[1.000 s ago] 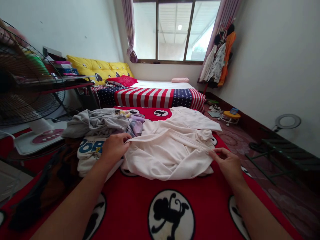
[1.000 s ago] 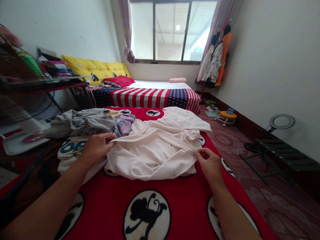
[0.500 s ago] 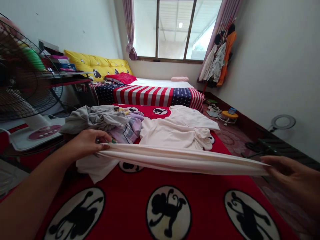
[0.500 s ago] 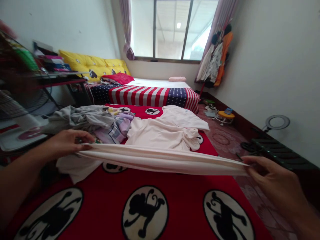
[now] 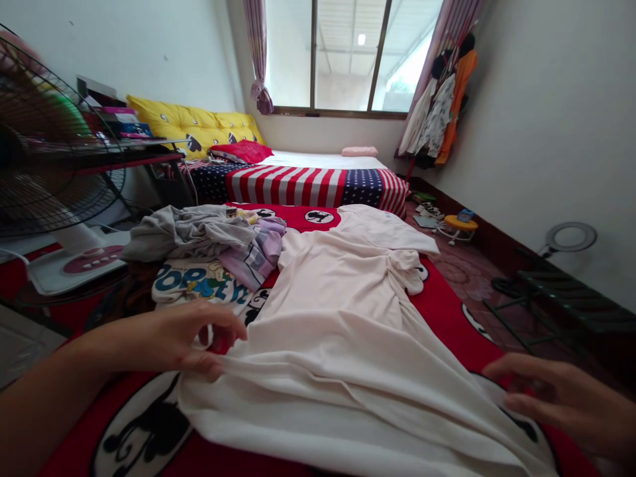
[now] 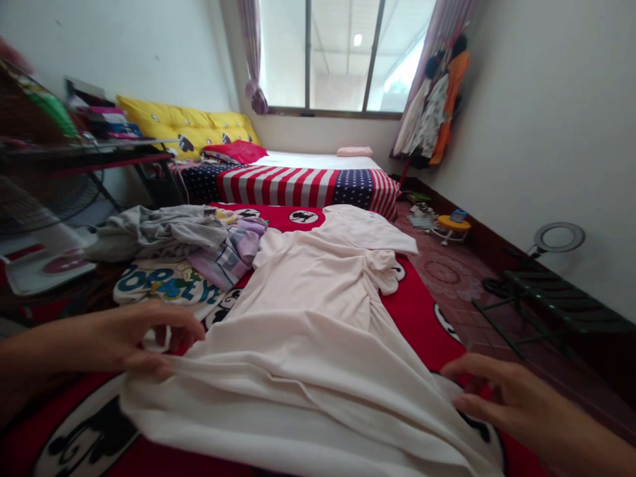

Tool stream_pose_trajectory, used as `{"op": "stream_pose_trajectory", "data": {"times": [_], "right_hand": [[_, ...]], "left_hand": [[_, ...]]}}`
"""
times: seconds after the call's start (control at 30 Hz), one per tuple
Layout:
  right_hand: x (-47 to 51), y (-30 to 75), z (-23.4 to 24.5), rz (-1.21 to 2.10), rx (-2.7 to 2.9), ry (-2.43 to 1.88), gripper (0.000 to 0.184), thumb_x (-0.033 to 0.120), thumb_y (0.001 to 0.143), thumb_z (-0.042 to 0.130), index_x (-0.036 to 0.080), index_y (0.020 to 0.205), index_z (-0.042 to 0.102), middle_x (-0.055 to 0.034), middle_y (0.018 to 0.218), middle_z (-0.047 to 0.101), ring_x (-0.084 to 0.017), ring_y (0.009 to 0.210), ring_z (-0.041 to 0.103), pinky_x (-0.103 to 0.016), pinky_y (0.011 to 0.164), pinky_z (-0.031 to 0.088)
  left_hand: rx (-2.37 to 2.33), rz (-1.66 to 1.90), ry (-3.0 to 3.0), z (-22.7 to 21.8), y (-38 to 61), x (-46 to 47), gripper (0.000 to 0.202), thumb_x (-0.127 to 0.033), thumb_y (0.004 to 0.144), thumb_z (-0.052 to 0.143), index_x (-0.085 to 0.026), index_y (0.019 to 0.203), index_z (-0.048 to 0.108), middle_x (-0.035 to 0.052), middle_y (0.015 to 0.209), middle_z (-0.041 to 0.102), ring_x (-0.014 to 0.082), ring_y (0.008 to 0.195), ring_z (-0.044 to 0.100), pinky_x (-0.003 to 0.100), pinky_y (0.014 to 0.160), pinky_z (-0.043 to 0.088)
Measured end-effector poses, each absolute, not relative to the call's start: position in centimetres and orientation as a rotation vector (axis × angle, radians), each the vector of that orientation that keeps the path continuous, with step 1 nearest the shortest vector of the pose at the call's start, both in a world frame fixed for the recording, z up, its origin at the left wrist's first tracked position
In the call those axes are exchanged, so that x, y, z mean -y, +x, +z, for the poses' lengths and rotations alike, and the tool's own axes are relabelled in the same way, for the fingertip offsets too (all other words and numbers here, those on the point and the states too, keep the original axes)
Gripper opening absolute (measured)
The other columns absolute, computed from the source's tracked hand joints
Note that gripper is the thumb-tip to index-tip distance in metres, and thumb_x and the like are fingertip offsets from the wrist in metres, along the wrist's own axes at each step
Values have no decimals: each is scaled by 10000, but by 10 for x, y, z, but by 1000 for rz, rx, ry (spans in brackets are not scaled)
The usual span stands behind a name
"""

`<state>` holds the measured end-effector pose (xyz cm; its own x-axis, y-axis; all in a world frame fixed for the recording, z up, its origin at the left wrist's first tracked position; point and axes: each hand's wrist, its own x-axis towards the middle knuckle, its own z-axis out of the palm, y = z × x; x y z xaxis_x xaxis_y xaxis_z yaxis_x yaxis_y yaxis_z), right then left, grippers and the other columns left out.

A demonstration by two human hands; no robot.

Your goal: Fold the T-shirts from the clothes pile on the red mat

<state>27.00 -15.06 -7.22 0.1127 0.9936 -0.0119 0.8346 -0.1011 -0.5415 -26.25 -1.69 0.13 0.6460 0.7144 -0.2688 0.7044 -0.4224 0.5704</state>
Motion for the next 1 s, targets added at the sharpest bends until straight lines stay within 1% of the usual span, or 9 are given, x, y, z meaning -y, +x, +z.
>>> {"op": "stream_pose_trajectory", "data": {"times": [0.13, 0.3, 0.4, 0.53, 0.63, 0.73, 0.83, 0.93, 1.0], "right_hand": [[135, 209, -52, 783, 2101, -1815, 155, 361, 786, 629, 284, 898, 704, -60, 970, 684, -209, 827, 625, -304, 746, 497], [144, 146, -68, 681, 2413, -1649, 171, 139, 732, 641, 238, 868, 670, -23, 927, 649, -179, 813, 612, -266, 728, 452], [144, 139, -79, 515, 2509, -1556, 98, 159, 821, 567, 215, 814, 647, -37, 865, 635, -165, 770, 597, -255, 698, 439], [142, 143, -75, 519, 2436, -1466, 186, 190, 900, 457, 209, 810, 619, -69, 920, 638, -167, 824, 604, -251, 741, 463], [151, 149, -63, 696, 2278, -1466, 168, 254, 902, 473, 225, 882, 637, -79, 1072, 641, -191, 968, 608, -268, 851, 475], [165, 158, -53, 1046, 2174, -1591, 130, 315, 848, 573, 252, 899, 675, -33, 944, 673, -188, 871, 632, -242, 783, 504], [171, 161, -48, 1347, 2178, -1654, 70, 301, 763, 675, 261, 808, 710, -2, 836, 675, -173, 749, 635, -221, 685, 505], [161, 155, -51, 1181, 2171, -1627, 119, 306, 767, 681, 271, 877, 715, -20, 918, 681, -198, 867, 631, -259, 795, 495], [151, 147, -56, 1021, 2218, -1569, 179, 243, 752, 682, 263, 929, 691, -30, 980, 668, -200, 916, 618, -275, 838, 477]], "left_hand": [[-964, 99, 2287, -6, -229, 17, 290, -428, 772, 685, -271, 1015, 703, 15, 996, 686, 184, 891, 620, 209, 785, 448], [-883, -38, 2497, -36, -193, 41, 225, -306, 737, 726, -243, 951, 694, 22, 922, 670, 180, 827, 615, 237, 717, 410], [-876, -60, 2565, -50, -186, 49, 113, -173, 786, 634, -237, 864, 685, 10, 851, 655, 158, 770, 607, 234, 659, 383], [-877, 62, 2567, -52, -188, 48, 168, -132, 833, 552, -239, 832, 682, -1, 867, 653, 126, 746, 600, 219, 660, 386], [-846, 64, 2487, -44, -194, 50, 168, -93, 791, 566, -217, 789, 680, 2, 834, 663, 136, 757, 607, 215, 689, 413], [-676, -186, 2165, -33, -201, 58, 197, -58, 741, 591, -205, 808, 703, -2, 769, 683, 133, 707, 626, 189, 651, 453], [-625, -241, 2025, -28, -203, 65, 171, -114, 767, 623, -212, 875, 713, 4, 817, 695, 141, 747, 640, 189, 676, 481], [-784, 34, 2290, -32, -198, 63, 285, -236, 728, 726, -236, 1010, 682, 33, 1028, 661, 190, 932, 608, 261, 852, 465], [-865, 55, 2431, -38, -192, 60, 375, -251, 657, 782, -245, 1016, 676, 39, 1062, 643, 214, 951, 595, 286, 858, 458]]}}
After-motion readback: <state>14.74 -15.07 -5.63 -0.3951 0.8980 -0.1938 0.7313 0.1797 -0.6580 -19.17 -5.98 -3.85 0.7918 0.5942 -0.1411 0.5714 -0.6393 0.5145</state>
